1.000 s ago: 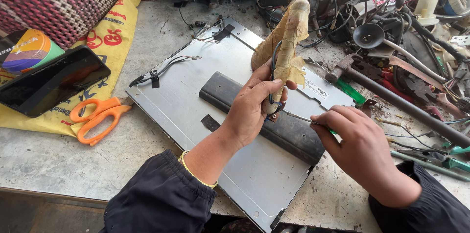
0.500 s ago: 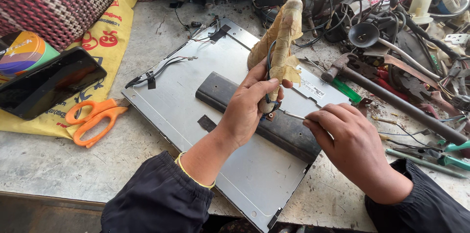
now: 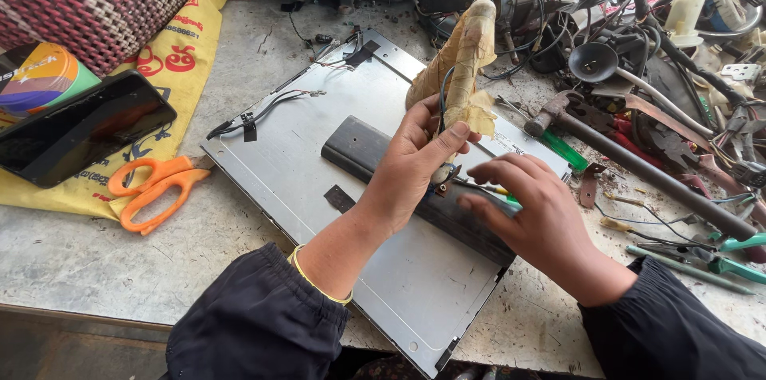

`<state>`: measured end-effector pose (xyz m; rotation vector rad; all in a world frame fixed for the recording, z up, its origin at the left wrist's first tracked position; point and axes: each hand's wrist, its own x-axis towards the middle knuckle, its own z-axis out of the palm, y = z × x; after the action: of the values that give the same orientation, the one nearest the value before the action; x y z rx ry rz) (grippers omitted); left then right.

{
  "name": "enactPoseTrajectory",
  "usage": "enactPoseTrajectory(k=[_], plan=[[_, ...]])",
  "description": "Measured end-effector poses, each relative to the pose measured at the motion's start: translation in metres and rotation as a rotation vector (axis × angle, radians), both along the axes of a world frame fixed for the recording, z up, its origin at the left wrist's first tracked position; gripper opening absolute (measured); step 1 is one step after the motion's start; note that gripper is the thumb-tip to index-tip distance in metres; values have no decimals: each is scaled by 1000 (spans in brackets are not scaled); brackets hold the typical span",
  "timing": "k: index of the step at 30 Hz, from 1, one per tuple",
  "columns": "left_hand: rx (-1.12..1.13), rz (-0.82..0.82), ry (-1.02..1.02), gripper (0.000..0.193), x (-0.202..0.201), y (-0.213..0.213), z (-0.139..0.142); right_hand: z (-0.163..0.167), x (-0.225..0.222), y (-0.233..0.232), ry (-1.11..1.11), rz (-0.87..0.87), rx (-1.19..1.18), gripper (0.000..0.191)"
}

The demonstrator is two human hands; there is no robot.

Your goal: The person uses a screwdriver to remove screws from a wrapped cylindrical object and a black plastic casing on a metal panel. They manipulate wires and components, then place the objects on the work surface.

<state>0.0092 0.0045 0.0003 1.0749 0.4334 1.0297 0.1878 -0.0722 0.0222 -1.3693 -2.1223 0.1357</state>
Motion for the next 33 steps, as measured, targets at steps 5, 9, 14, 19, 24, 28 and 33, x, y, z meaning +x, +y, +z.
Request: enactPoseTrajectory(k=[5,9,14,19,24,28,33], plan=[[-34,0,-30,56,0,2,-3,-9,-7,10,103,-15,-42,17],[-25,24,-24,54,-2,2,-2,-15,-9,12,191,-27,-47,10],[-48,10,-25,53,-3,2,-1,-15,-12,12,153,-74,23,18],[-92,15,-33,54,-1,3,-2,-10,-9,11,151,-6,-17,23],[-89,29,-15,55,-1,2,-2,-16,-10,11,136,-5,-96,15],[-99,45,-18,55,-1,0,1,-18,-9,12,150,-2,-71,15],[-113,70,34,58,0,-3,5,-11,-6,9,-133,1,248,16]])
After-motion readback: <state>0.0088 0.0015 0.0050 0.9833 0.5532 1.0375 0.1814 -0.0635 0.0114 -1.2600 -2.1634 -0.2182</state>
